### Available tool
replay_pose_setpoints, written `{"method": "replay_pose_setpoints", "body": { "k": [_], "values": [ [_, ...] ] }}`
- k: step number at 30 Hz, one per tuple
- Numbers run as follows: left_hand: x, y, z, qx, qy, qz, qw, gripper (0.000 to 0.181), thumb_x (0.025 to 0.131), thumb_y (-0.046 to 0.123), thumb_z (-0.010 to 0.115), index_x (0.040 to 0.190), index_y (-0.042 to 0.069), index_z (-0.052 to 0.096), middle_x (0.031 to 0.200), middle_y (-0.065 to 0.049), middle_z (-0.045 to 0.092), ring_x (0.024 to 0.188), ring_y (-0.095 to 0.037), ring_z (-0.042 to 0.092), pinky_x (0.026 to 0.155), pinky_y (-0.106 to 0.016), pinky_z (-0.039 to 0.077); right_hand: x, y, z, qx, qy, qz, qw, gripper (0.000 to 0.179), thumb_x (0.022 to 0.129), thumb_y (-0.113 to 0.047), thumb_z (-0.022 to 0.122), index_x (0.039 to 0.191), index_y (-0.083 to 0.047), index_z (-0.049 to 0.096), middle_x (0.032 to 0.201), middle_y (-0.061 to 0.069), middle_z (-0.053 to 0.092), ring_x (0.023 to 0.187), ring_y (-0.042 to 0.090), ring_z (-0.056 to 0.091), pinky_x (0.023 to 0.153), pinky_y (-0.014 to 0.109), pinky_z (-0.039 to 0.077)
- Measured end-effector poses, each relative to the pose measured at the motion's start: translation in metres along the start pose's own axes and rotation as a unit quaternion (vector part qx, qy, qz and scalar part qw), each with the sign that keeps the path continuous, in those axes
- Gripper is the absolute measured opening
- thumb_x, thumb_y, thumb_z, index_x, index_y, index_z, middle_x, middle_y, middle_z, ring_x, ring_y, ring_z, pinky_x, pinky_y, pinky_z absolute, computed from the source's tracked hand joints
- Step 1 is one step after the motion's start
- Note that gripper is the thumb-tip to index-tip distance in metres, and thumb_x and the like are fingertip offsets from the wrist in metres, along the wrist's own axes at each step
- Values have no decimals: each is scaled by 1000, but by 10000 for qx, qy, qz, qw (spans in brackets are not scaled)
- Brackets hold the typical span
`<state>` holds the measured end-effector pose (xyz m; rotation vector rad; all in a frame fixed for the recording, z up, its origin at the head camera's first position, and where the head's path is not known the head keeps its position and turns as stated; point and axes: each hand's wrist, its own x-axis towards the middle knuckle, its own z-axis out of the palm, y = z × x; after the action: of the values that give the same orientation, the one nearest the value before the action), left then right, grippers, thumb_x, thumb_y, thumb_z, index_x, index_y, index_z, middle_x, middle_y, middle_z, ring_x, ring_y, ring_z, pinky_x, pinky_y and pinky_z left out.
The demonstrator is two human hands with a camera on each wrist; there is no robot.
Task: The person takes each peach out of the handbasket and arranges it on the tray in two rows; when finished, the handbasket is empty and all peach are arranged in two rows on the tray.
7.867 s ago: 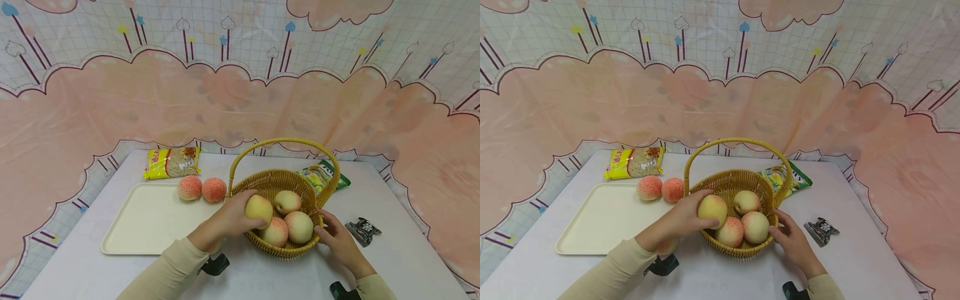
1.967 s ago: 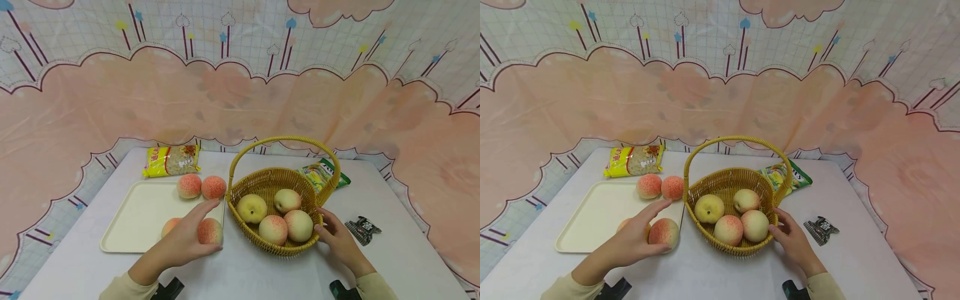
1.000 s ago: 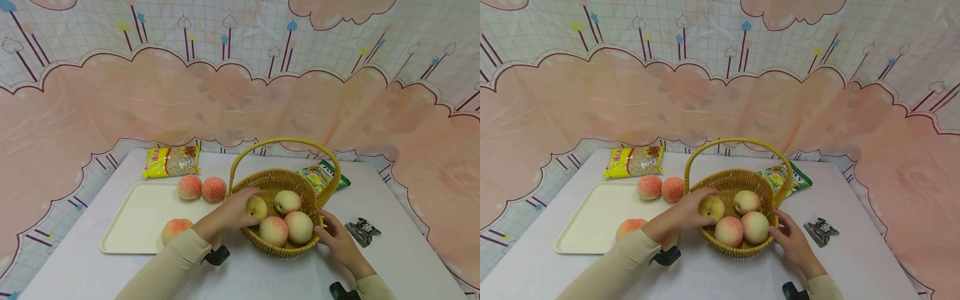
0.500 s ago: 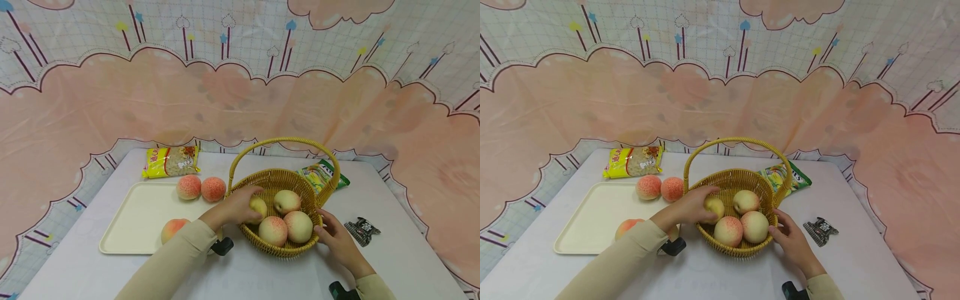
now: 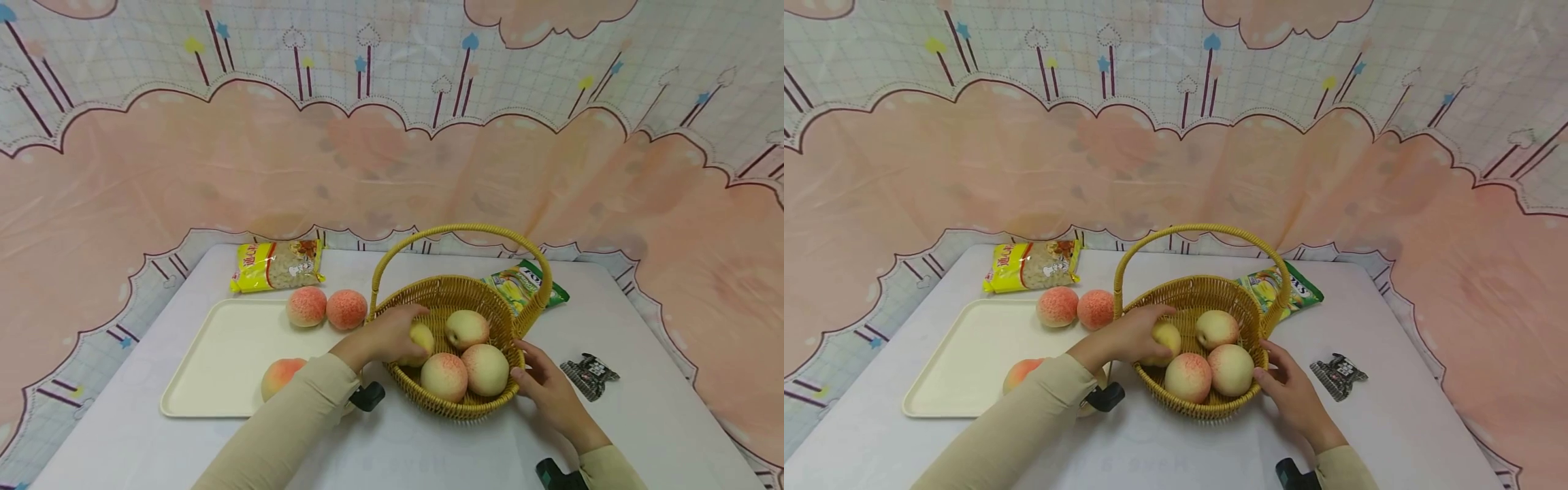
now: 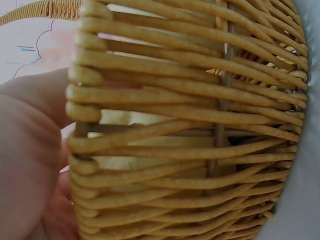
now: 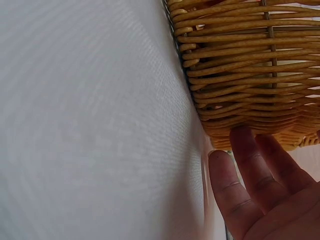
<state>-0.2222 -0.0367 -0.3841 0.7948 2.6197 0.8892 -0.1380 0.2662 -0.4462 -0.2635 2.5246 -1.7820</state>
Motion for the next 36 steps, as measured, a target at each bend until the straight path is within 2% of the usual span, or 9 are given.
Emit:
{"method": "replay_pose_setpoints", "body": {
  "k": [9, 14, 24, 28, 31, 36],
  "values": [
    [1, 0, 1, 46, -181, -201, 9996, 75, 81, 22, 79, 145, 1, 48, 130, -12, 60, 100, -19, 54, 82, -31, 48, 0, 0, 1, -66, 32, -17, 10000, 53, 104, -11, 54, 151, 2, 35, 142, 39, 40, 103, -1, 58, 77, 29, 58],
    [2, 0, 1, 103, -218, -210, 9995, 74, 80, 23, 79, 144, 0, 49, 125, -11, 61, 95, -19, 54, 78, -30, 48, -1, -1, 1, -22, 29, 21, 10000, 53, 104, -11, 54, 151, 2, 34, 142, 39, 40, 103, -2, 58, 77, 29, 58],
    [1, 1, 2, 243, -197, -244, 9992, 72, 80, 24, 79, 142, 0, 52, 122, -11, 63, 93, -19, 55, 77, -30, 48, -1, -4, 2, 61, 18, 67, 10000, 53, 104, -11, 54, 151, 2, 34, 144, 39, 38, 107, 5, 58, 78, 30, 58],
    [1, 1, 1, 224, -180, -182, 9994, 70, 81, 24, 79, 140, -2, 54, 127, -14, 61, 97, -20, 55, 79, -31, 48, -1, -3, 2, 91, 0, 72, 9999, 53, 104, -10, 54, 151, 3, 34, 143, 39, 38, 104, 2, 58, 77, 30, 58],
    [1, 1, 3, 217, -53, -203, 9995, 71, 81, 25, 79, 142, -1, 53, 134, -17, 56, 108, -24, 54, 87, -35, 48, -1, -2, 3, 92, -11, 27, 10000, 53, 104, -9, 54, 151, 3, 34, 142, 40, 39, 103, -1, 59, 77, 30, 58],
    [-2, 2, 5, -68, 379, -353, 9986, 77, 85, 31, 79, 149, 5, 44, 144, -18, 43, 125, -29, 47, 102, -43, 43, -1, -3, 1, 82, -16, 14, 10000, 53, 104, -10, 53, 151, 3, 33, 143, 40, 38, 103, -2, 58, 77, 30, 58]
  ]
}}
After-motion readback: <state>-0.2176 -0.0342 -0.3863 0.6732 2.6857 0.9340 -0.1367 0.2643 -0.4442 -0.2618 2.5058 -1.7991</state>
